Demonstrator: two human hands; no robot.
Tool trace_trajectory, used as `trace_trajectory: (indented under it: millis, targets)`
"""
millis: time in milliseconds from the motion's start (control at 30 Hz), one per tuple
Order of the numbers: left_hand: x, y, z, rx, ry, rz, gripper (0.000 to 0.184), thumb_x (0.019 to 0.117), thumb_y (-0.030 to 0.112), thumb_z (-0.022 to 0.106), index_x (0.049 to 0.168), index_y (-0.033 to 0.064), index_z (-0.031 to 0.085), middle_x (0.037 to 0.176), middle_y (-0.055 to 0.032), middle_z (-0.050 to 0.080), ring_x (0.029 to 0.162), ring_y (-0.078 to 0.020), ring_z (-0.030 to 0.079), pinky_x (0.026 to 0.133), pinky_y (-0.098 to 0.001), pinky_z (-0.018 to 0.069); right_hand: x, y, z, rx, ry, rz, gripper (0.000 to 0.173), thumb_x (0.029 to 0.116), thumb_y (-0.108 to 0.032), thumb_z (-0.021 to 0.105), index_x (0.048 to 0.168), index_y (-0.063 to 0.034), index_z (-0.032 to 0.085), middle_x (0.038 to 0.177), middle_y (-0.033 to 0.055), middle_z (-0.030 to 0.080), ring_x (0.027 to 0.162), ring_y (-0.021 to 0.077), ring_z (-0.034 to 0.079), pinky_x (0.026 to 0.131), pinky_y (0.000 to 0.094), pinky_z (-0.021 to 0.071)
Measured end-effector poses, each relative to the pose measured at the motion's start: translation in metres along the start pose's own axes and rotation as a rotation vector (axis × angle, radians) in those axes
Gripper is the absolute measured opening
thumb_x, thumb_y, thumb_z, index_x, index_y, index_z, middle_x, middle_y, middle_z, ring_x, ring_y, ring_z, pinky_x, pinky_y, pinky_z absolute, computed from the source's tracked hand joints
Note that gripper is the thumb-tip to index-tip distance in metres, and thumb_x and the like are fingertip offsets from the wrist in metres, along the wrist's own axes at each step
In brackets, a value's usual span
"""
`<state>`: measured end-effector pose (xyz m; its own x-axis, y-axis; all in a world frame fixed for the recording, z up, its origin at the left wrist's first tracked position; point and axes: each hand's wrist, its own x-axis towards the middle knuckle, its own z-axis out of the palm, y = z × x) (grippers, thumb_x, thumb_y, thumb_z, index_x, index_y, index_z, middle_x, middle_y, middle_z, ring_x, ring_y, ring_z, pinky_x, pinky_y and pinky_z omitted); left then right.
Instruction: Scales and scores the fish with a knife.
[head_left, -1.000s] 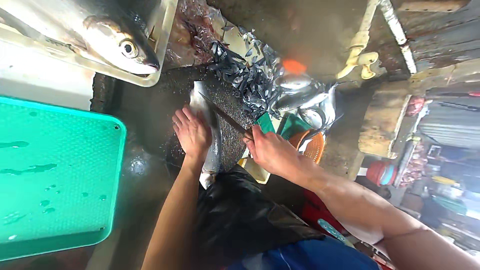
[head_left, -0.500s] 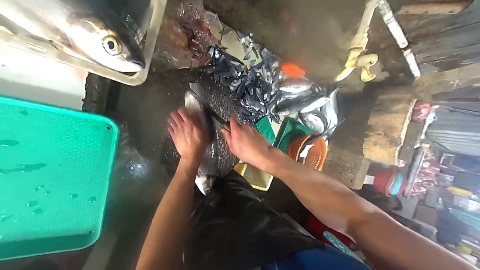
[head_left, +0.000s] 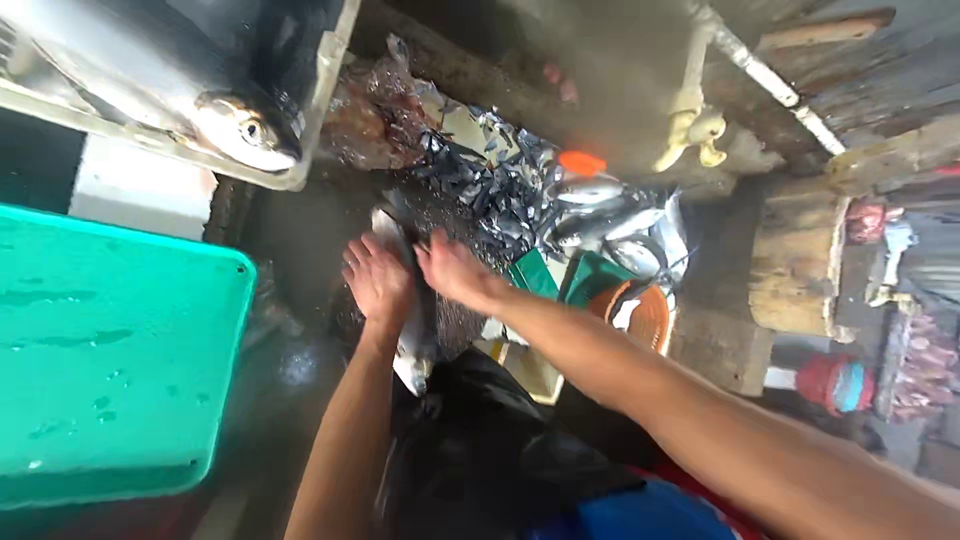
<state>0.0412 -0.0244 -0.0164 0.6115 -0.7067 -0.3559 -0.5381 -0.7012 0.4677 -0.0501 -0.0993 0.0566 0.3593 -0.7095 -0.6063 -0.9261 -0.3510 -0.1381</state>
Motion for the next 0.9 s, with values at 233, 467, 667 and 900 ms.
trace_trajectory:
  millis: [233, 467, 667, 900]
  targets:
    - [-0.014, -0.003, -0.002, -0.015, 0.032, 0.07, 0.054, 0.1039, 0.035, 0.044, 0.144, -0.0006, 0.043, 0.145, -0.0314, 0.045, 0.134, -0.0504, 0.047, 0.097, -0.0707, 0.0445, -0.037, 0.009, -0.029, -0.095, -0.057, -0.061, 0.047, 0.1092, -0.039, 0.043, 0.138, -0.0022, 0.048, 0.111, 0.0209, 0.067, 0.096, 0.0386, 0.071, 0.077, 0.0577, 0.06]
    - [-0.011, 0.0, 0.001, -0.018, 0.002, 0.006, 0.055, 0.1078, 0.041, 0.034, 0.145, 0.0032, 0.046, 0.145, -0.0275, 0.049, 0.137, -0.0465, 0.046, 0.101, -0.0671, 0.0448, 0.002, 0.016, 0.009, 0.037, -0.047, -0.019, 0.058, 0.1096, -0.046, 0.038, 0.148, -0.003, 0.041, 0.101, 0.0212, 0.071, 0.095, 0.0404, 0.073, 0.079, 0.0589, 0.0601]
    - [-0.01, -0.004, 0.004, 0.006, 0.06, 0.046, 0.049, 0.1084, 0.041, 0.032, 0.138, 0.0048, 0.047, 0.14, -0.0257, 0.049, 0.133, -0.0461, 0.048, 0.094, -0.065, 0.0479, -0.011, 0.041, 0.028, -0.015, -0.01, -0.01, 0.053, 0.1085, -0.046, 0.04, 0.14, -0.0036, 0.046, 0.095, 0.0201, 0.071, 0.088, 0.0404, 0.073, 0.073, 0.0585, 0.0602]
    - [-0.004, -0.001, 0.002, -0.038, 0.049, -0.028, 0.053, 0.1083, 0.044, 0.034, 0.138, 0.0037, 0.051, 0.139, -0.026, 0.053, 0.133, -0.045, 0.049, 0.099, -0.0624, 0.047, -0.045, 0.052, 0.013, 0.044, 0.034, -0.064, 0.053, 0.1084, -0.051, 0.04, 0.136, -0.0074, 0.048, 0.083, 0.0149, 0.067, 0.075, 0.0349, 0.072, 0.063, 0.0544, 0.0597]
